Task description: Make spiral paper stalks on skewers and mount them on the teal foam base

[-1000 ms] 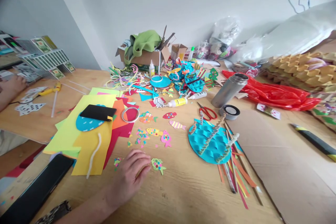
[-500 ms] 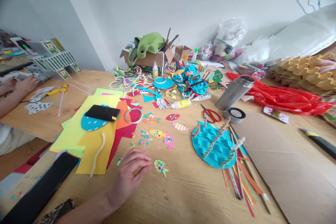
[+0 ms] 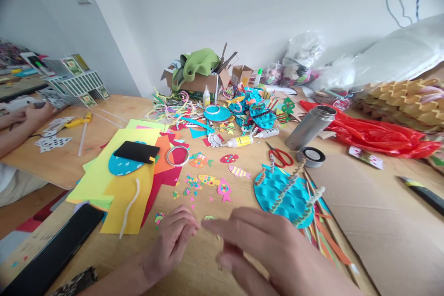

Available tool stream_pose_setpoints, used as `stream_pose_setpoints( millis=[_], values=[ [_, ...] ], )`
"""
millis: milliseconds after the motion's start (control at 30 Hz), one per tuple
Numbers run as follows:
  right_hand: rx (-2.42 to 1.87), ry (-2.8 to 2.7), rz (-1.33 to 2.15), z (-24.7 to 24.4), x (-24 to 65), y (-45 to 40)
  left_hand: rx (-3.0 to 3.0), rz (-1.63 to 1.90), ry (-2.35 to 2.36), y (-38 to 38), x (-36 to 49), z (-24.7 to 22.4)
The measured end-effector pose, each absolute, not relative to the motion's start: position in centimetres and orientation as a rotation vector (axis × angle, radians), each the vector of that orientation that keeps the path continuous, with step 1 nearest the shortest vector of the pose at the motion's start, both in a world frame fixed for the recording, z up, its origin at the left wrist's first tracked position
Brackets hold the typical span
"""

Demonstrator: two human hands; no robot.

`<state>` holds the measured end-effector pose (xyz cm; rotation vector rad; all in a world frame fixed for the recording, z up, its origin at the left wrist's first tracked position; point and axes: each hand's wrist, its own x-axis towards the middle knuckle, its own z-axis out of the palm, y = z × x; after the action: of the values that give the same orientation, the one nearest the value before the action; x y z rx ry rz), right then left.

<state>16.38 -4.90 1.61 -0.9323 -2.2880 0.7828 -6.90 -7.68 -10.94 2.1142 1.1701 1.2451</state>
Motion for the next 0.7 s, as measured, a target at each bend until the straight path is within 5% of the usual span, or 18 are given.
stream_pose_setpoints(
  millis=[367, 700],
  values=[
    [-1.756, -2.555, 0.352, -6.2, 11.8, 3.3, 2.234, 1.220, 1.293, -7.4, -6.6, -12.3],
    [-1.842, -2.536, 0.127, -10.1, 11.2, 2.9, 2.317, 1.115, 1.316, -7.6, -6.8, -11.6]
  ],
)
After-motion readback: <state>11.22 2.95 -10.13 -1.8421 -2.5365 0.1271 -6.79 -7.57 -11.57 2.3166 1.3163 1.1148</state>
